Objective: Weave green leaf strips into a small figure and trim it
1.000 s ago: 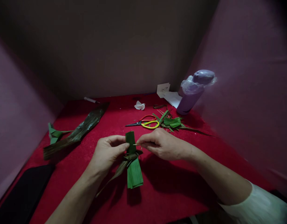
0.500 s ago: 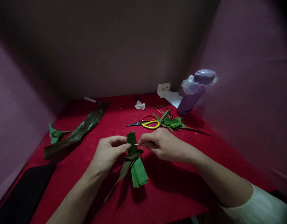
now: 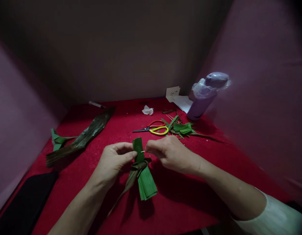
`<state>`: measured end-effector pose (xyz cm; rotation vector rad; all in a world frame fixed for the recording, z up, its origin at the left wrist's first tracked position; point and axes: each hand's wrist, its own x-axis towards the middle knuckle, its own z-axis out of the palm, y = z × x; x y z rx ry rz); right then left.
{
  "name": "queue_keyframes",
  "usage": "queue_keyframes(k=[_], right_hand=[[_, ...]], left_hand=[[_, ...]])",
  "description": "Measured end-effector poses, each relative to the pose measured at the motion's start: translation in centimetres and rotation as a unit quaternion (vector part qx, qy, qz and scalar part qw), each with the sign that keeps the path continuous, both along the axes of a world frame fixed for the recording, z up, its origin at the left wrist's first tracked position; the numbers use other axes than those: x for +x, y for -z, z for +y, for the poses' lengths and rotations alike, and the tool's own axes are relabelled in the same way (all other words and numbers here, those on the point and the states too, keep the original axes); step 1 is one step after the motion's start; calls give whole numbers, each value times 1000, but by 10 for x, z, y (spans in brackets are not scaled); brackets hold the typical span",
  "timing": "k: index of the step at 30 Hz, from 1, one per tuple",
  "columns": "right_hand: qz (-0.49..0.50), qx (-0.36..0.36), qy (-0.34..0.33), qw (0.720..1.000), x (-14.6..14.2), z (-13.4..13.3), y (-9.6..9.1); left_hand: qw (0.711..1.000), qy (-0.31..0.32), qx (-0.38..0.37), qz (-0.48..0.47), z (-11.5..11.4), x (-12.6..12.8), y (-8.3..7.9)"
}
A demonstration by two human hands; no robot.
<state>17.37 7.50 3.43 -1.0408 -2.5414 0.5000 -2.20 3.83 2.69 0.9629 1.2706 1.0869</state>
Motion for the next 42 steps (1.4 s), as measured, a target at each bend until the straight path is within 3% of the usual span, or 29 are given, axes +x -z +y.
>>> queue_keyframes(k=[15, 23, 37, 42], right_hand=[[67, -60, -27, 996, 1, 2, 1], [79, -133, -25, 988, 2, 4, 1], [86, -173, -21, 981, -2, 2, -2], [97, -181, -57, 977, 0, 6, 0]], left_hand=[[999, 17, 5, -28, -2, -1, -2], [999, 27, -4, -25, 0, -4, 0], [1000, 12, 6, -1, -2, -4, -4], [1000, 22, 1, -18, 0, -4, -2]])
